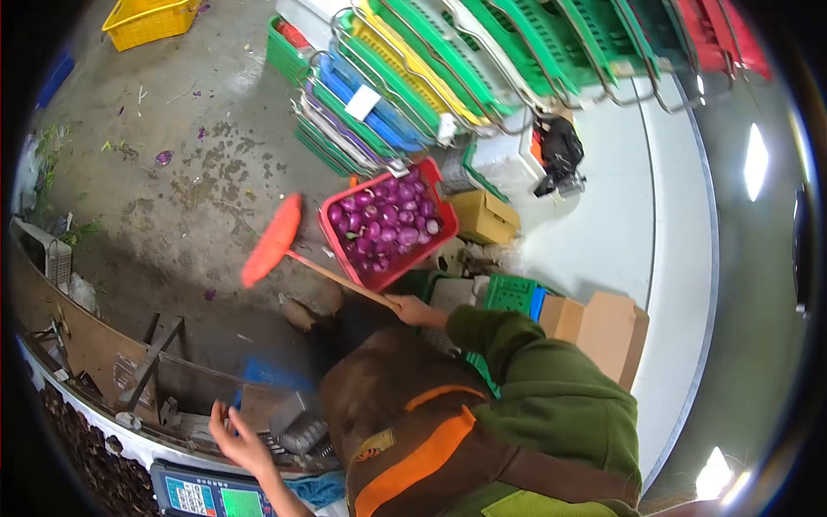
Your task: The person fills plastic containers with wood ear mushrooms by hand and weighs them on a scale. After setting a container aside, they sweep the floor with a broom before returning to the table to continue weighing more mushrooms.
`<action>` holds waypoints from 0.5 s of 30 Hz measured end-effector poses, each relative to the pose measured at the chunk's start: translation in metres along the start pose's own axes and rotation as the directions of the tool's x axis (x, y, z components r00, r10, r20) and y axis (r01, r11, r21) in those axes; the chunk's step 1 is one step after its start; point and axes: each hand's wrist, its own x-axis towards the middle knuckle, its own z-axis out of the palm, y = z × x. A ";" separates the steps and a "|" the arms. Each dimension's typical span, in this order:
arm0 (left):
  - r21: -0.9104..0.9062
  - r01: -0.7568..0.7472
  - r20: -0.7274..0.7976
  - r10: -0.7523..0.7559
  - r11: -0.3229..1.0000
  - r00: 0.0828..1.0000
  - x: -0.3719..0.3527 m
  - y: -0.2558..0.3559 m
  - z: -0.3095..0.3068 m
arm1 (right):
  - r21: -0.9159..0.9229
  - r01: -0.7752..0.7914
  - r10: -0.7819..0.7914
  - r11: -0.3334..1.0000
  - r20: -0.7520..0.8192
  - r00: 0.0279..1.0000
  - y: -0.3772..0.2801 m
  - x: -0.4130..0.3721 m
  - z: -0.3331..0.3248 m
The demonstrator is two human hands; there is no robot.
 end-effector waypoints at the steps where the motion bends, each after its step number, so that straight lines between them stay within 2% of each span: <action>1: 0.030 -0.009 -0.094 0.012 1.000 0.995 0.002 -0.008 -0.005 | -0.027 -0.054 0.054 0.998 -0.002 0.999 0.005 0.005 0.006; 2: 0.080 -0.031 -0.141 0.042 0.996 0.989 0.004 -0.020 -0.011 | -0.063 -0.121 0.121 0.991 -0.001 0.993 0.005 0.013 0.013; 4: 0.223 -0.070 -0.177 0.110 0.972 0.978 0.003 -0.027 -0.027 | -0.017 -0.137 0.137 0.990 0.019 0.990 0.012 0.026 0.021; 5: 0.388 -0.144 -0.220 0.244 0.910 0.945 0.004 -0.032 -0.031 | -0.021 -0.128 0.129 0.992 0.032 0.991 0.017 0.034 0.014; 6: 0.543 -0.197 -0.245 0.379 0.816 0.893 0.005 -0.035 -0.031 | -0.104 -0.147 0.155 0.984 0.070 0.985 0.013 0.045 -0.005; 7: 0.665 -0.125 -0.252 0.379 0.736 0.890 0.005 -0.036 -0.034 | -0.189 -0.158 0.180 0.969 0.103 0.978 0.011 0.062 -0.023; 8: 0.719 -0.155 -0.279 0.486 0.677 0.829 0.021 0.001 -0.031 | -0.138 -0.034 0.043 0.990 0.066 0.997 0.010 0.081 -0.036; 10: 0.782 0.003 -0.360 0.448 0.624 0.818 0.029 -0.007 -0.028 | -0.169 -0.018 0.033 0.985 0.087 0.996 -0.016 0.134 -0.044; 12: 0.798 0.073 -0.372 0.394 0.599 0.840 0.031 -0.028 -0.028 | -0.140 0.003 0.013 0.990 0.114 0.993 -0.068 0.195 -0.026; 13: 0.809 0.110 -0.385 0.379 0.578 0.841 0.032 -0.040 -0.027 | -0.014 0.010 -0.008 1.000 0.168 0.986 -0.078 0.247 0.003; 14: 0.821 0.148 -0.399 0.370 0.551 0.839 0.032 -0.051 -0.031 | 0.024 0.262 -0.263 0.965 0.070 0.962 -0.097 0.297 0.035; 15: 0.823 0.127 -0.384 0.378 0.553 0.843 0.035 -0.042 -0.034 | 0.044 0.254 -0.257 0.966 0.141 0.956 -0.146 0.340 0.044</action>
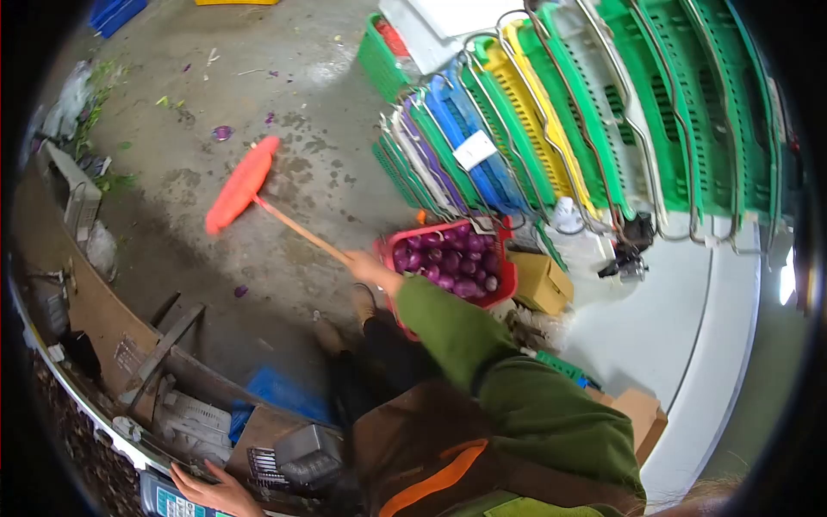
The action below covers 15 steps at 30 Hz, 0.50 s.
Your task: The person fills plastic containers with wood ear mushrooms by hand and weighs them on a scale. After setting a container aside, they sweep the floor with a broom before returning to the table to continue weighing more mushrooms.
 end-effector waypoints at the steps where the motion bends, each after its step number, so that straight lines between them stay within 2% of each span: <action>1: 0.021 0.020 -0.005 -0.020 1.000 1.000 0.000 -0.005 0.003 | 0.074 -0.278 0.259 0.958 0.202 0.945 -0.075 0.019 -0.023; 3: 0.104 0.035 0.013 -0.037 0.994 0.999 -0.001 -0.028 0.016 | 0.233 -0.300 0.262 0.925 0.182 0.948 -0.131 0.032 -0.021; 4: 0.119 0.061 0.058 -0.068 0.991 0.996 -0.003 -0.035 0.019 | 0.227 -0.295 0.258 0.928 0.179 0.949 -0.123 0.028 -0.024; 6: 0.167 0.106 0.045 -0.115 0.980 0.992 -0.007 -0.040 0.030 | 0.244 -0.028 0.029 0.969 0.002 1.000 -0.063 0.018 -0.009; 7: 0.218 0.138 0.040 -0.150 0.966 0.988 -0.007 -0.043 0.036 | 0.205 0.173 -0.150 0.963 -0.120 0.981 -0.011 -0.004 -0.007; 8: 0.213 0.135 -0.013 -0.135 0.968 0.991 -0.008 -0.044 0.041 | 0.034 -0.052 0.051 0.998 0.017 0.999 -0.032 -0.060 -0.054; 9: 0.183 0.158 -0.048 -0.152 0.970 0.987 0.003 -0.030 0.032 | 0.021 -0.241 0.237 0.970 0.131 0.963 -0.039 -0.097 -0.088; 10: 0.129 0.153 -0.056 -0.147 0.980 0.988 0.014 -0.013 0.016 | 0.113 -0.093 0.091 0.989 0.016 0.996 0.020 -0.120 -0.075; 11: 0.082 0.147 -0.061 -0.143 0.986 0.988 0.025 -0.002 0.003 | 0.014 -0.178 0.178 0.984 -0.001 0.984 0.024 -0.155 -0.094; 13: 0.112 0.192 -0.027 -0.190 0.975 0.981 0.028 -0.006 0.005 | 0.019 -0.332 0.331 0.943 0.049 0.942 -0.003 -0.187 -0.135; 14: 0.129 0.248 -0.007 -0.249 0.960 0.968 0.030 -0.003 0.004 | 0.017 -0.329 0.328 0.944 0.041 0.944 0.007 -0.177 -0.138; 15: 0.129 0.247 -0.003 -0.249 0.960 0.969 0.029 -0.002 0.008 | -0.108 -0.309 0.307 0.945 -0.039 0.951 0.026 -0.161 -0.137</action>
